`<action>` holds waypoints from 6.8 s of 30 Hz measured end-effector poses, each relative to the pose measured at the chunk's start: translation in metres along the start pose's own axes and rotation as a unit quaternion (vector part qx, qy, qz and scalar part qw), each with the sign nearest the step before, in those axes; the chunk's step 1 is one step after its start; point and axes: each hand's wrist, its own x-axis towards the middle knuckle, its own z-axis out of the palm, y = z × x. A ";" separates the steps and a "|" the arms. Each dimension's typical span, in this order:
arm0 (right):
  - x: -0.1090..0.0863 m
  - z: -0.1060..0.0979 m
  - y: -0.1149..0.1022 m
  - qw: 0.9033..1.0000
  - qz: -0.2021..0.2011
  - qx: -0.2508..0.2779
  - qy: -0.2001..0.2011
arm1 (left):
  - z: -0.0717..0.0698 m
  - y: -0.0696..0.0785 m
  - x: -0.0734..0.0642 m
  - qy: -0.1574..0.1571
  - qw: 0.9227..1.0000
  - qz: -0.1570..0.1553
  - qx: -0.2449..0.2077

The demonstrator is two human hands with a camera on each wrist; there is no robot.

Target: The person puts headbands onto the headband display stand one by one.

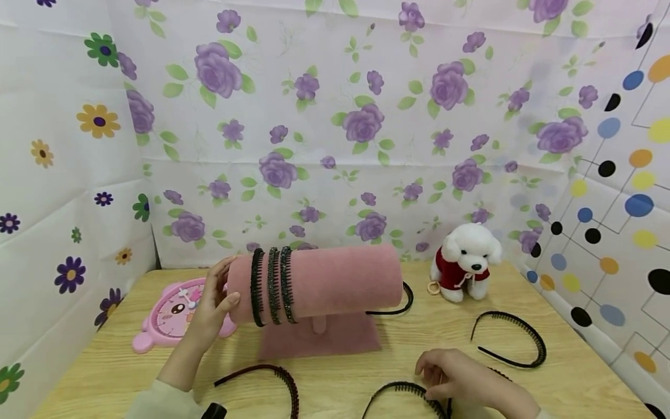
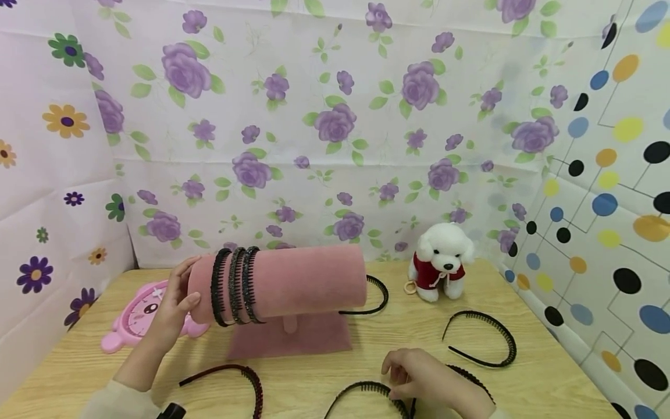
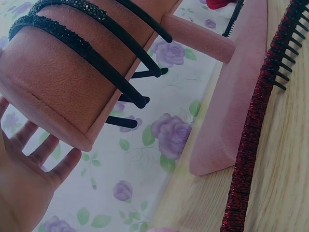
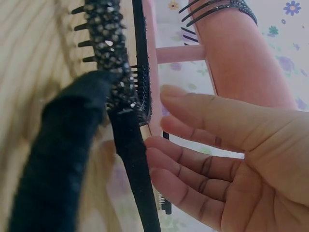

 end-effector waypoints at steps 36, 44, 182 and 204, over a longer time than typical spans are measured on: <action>0.004 0.004 -0.008 0.998 0.035 -0.025 0.052 | -0.002 0.003 -0.001 0.004 1.000 -0.010 0.011; 0.003 0.001 -0.012 0.995 0.013 -0.045 0.088 | 0.000 0.001 0.000 0.004 1.000 -0.009 0.009; 0.118 -0.122 -0.166 0.940 0.108 -0.260 0.191 | 0.001 -0.001 -0.003 0.006 0.999 -0.010 0.032; 0.102 -0.124 -0.150 0.970 0.053 -0.171 0.166 | 0.000 0.000 -0.002 0.004 1.000 -0.008 0.026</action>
